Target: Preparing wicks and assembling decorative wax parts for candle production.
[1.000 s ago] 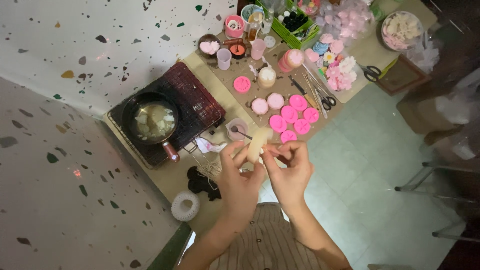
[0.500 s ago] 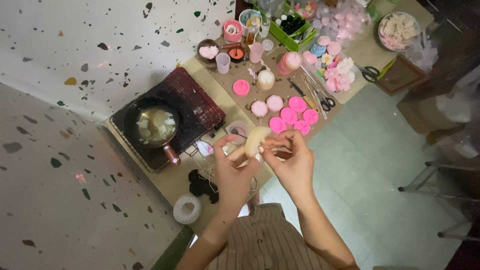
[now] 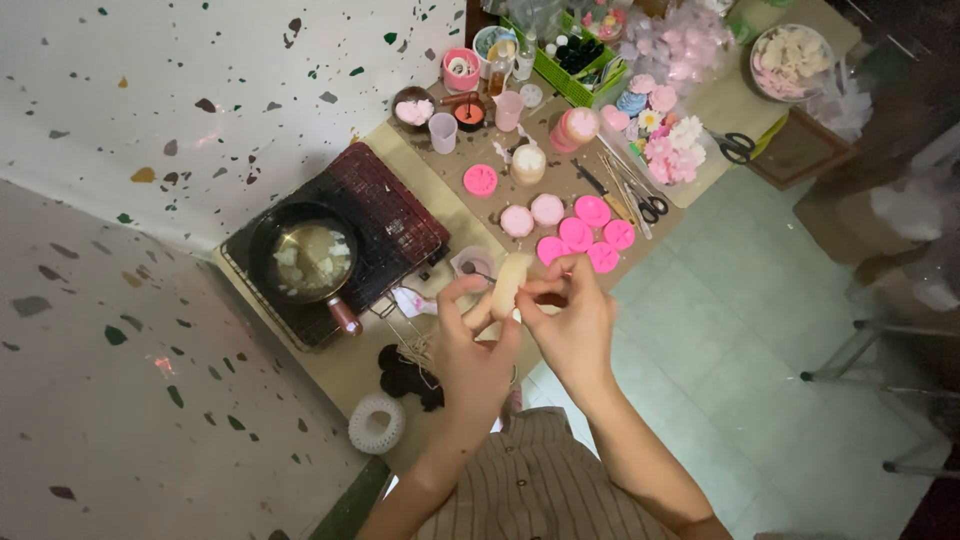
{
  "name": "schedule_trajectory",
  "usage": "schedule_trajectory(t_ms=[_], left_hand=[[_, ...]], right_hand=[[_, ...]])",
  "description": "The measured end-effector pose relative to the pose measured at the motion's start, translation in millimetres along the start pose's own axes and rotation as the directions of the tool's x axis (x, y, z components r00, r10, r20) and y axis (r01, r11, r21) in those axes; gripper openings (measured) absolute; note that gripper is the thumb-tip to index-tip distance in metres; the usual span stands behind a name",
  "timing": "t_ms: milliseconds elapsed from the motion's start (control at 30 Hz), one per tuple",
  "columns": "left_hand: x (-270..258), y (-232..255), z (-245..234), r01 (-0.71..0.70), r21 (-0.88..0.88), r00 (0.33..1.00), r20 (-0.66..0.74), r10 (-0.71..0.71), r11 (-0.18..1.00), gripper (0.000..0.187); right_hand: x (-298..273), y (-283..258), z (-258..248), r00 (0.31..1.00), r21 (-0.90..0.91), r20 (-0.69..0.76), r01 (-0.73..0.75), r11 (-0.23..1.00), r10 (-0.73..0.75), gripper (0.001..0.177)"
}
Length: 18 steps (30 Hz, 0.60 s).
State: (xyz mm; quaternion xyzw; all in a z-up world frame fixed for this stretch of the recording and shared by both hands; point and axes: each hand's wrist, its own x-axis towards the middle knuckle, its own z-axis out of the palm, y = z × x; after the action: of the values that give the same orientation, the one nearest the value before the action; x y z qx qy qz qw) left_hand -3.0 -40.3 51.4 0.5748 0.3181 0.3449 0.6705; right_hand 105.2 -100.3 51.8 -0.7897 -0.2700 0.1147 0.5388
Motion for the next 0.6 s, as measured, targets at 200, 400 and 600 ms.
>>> schedule_trajectory(t_ms=[200, 400, 600], left_hand=[[12, -30, -7, 0.034, -0.126, 0.999, -0.012, -0.036, 0.991, 0.057], [27, -31, -15, 0.110, -0.295, 0.994, 0.039, -0.103, 0.949, 0.067], [31, -33, -16, 0.093, -0.274, 0.991, 0.121, -0.062, 0.957, 0.068]], right_hand=[[27, 24, -2, 0.982, 0.210, 0.185, -0.074, 0.975, 0.034, 0.039], [17, -3, -10, 0.986, 0.147, 0.167, 0.003, 0.989, -0.028, 0.036], [16, -7, -7, 0.976, 0.035, 0.144, 0.161, 0.986, -0.165, 0.039]])
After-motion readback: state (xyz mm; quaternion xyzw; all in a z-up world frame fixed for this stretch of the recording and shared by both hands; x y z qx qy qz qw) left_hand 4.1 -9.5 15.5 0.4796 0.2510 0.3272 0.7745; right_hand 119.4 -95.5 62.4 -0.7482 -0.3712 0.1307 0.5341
